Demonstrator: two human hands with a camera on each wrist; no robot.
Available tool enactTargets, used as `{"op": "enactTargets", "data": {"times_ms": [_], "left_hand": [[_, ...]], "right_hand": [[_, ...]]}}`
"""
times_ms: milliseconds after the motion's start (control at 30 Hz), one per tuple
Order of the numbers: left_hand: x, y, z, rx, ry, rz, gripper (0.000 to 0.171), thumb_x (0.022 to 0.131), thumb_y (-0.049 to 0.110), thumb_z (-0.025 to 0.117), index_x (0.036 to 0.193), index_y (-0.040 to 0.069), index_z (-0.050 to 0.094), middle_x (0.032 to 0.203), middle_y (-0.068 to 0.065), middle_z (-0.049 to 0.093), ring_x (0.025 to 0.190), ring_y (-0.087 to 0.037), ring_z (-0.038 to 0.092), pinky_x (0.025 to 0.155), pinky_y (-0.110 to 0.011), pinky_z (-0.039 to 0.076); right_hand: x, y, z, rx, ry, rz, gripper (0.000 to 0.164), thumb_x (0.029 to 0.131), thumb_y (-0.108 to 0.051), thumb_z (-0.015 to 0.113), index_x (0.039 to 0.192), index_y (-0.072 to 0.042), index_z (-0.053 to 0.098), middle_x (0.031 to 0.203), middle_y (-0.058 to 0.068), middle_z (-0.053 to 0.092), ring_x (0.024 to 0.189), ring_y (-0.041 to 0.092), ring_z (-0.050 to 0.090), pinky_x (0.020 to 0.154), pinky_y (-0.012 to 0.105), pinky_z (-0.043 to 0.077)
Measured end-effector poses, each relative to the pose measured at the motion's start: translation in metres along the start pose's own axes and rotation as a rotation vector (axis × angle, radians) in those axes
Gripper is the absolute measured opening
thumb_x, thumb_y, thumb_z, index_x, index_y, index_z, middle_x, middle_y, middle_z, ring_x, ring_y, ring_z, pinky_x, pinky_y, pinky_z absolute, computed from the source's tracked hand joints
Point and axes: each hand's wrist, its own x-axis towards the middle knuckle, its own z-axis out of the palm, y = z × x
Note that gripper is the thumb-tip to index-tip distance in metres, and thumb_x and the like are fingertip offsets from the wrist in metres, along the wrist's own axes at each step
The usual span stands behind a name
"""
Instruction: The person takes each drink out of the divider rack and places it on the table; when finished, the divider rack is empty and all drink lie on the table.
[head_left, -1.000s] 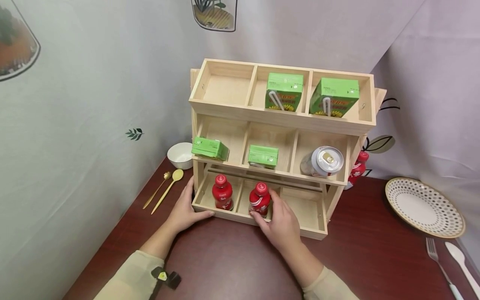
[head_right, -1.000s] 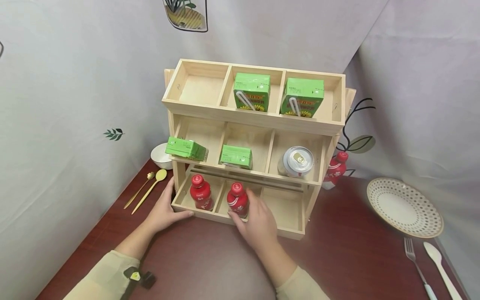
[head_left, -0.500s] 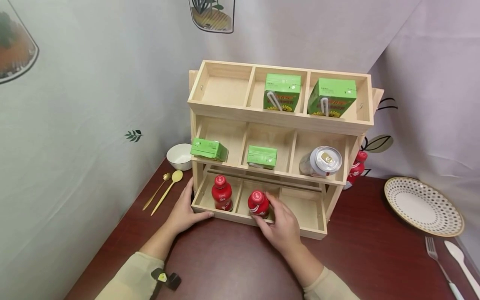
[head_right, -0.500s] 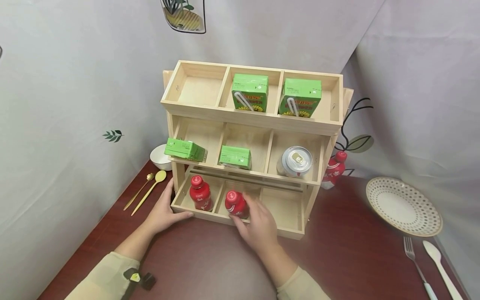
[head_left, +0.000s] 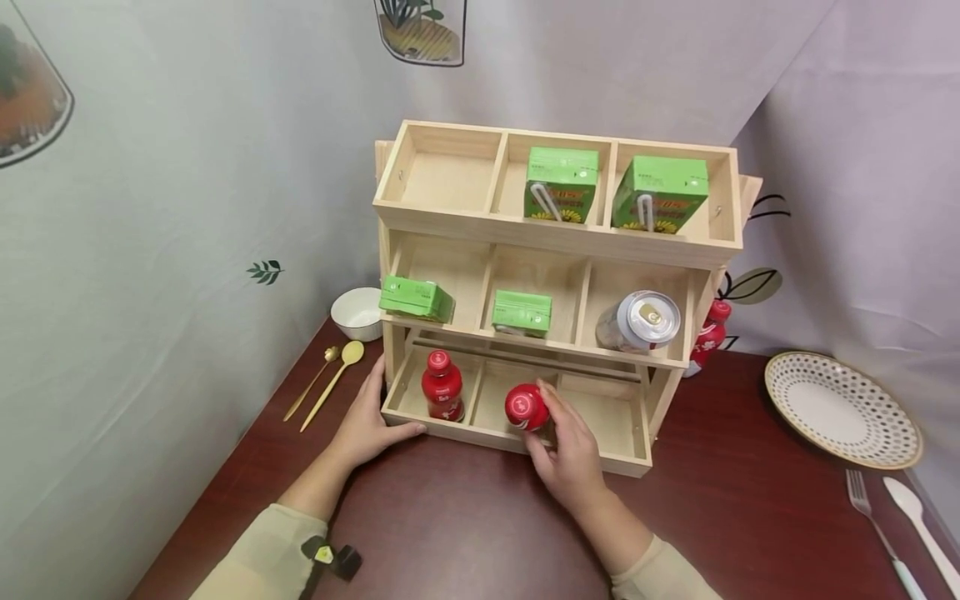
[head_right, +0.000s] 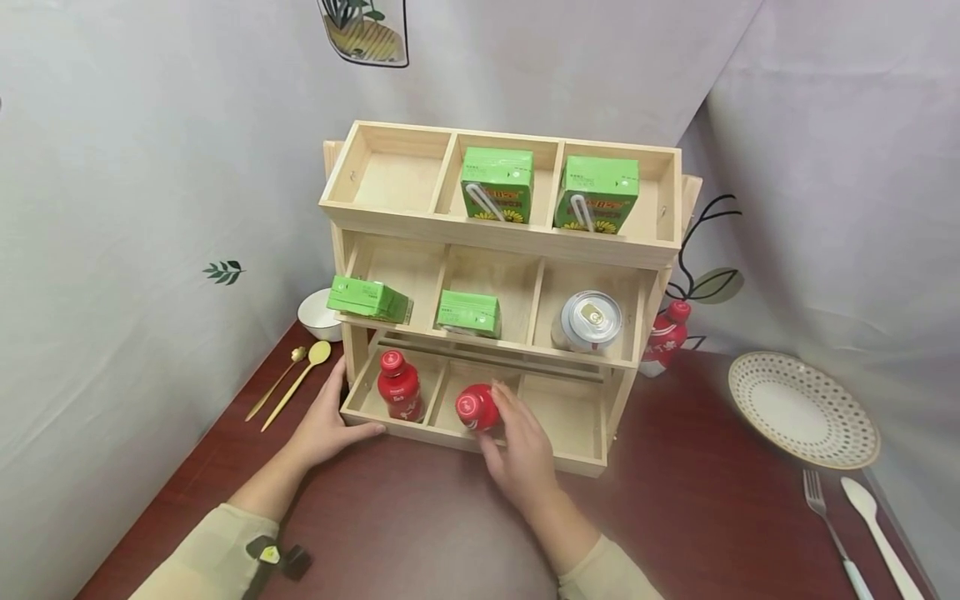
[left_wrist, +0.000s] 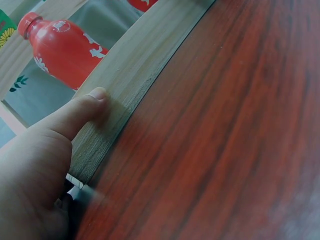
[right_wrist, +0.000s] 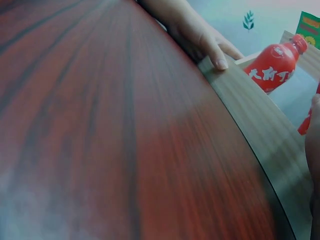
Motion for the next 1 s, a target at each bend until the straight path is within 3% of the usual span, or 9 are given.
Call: {"op": "enactTargets", "data": {"times_ms": [200,467,567,767,900,1000], "left_hand": [[-0.002,0.001,-0.001,0.004,0.0,-0.008,0.128,0.058,0.051,0.09,0.154,0.038,0.007,0.152,-0.002,0.028,0.136,-0.021,0.03,0.106,-0.051,0.028],[-0.002,0.003,-0.001,0.006,-0.004,-0.01,0.128,0.057,0.052,0.09,0.154,0.038,0.008,0.152,-0.002,0.028,0.136,-0.021,0.03,0.106,-0.051,0.028],[-0.001,0.004,-0.001,0.011,0.001,-0.01,0.128,0.056,0.052,0.09,0.154,0.038,0.008,0.152,-0.002,0.029,0.136,-0.021,0.03,0.106,-0.052,0.028],[0.0,0.005,-0.001,0.001,-0.002,0.003,0.129,0.057,0.049,0.091,0.155,0.036,0.008,0.152,-0.002,0.029,0.136,-0.022,0.031,0.105,-0.052,0.029],[-0.001,0.005,0.0,-0.007,0.0,-0.001,0.129,0.057,0.048,0.092,0.155,0.037,0.008,0.152,-0.001,0.028,0.136,-0.021,0.03,0.105,-0.051,0.028],[-0.001,0.005,0.0,-0.009,0.002,-0.004,0.13,0.056,0.047,0.092,0.154,0.037,0.008,0.153,-0.001,0.028,0.136,-0.021,0.03,0.106,-0.051,0.028]], "right_hand": [[-0.001,-0.002,-0.005,0.017,0.022,0.062,0.066,0.089,-0.025,0.071,0.138,0.009,0.044,0.134,0.02,0.054,0.121,0.029,0.054,0.105,0.029,0.036],[-0.001,-0.006,-0.017,0.192,0.013,0.169,0.072,0.076,-0.001,0.076,0.138,0.009,0.041,0.127,0.018,0.055,0.118,0.024,0.054,0.102,0.026,0.039],[-0.002,-0.006,-0.021,0.244,0.015,0.183,0.073,0.074,0.005,0.075,0.138,0.008,0.041,0.126,0.018,0.055,0.117,0.023,0.053,0.101,0.026,0.039],[0.005,-0.02,-0.038,0.29,0.051,0.168,0.06,0.083,0.004,0.066,0.133,0.019,0.036,0.122,0.025,0.052,0.117,0.017,0.052,0.1,0.023,0.039],[0.011,-0.028,-0.053,0.326,0.068,0.177,0.06,0.077,0.014,0.062,0.13,0.021,0.036,0.118,0.024,0.052,0.113,0.013,0.054,0.097,0.022,0.041],[0.01,-0.028,-0.061,0.31,0.092,0.174,0.059,0.077,0.013,0.062,0.129,0.022,0.037,0.117,0.025,0.052,0.112,0.013,0.054,0.097,0.022,0.041]]}}
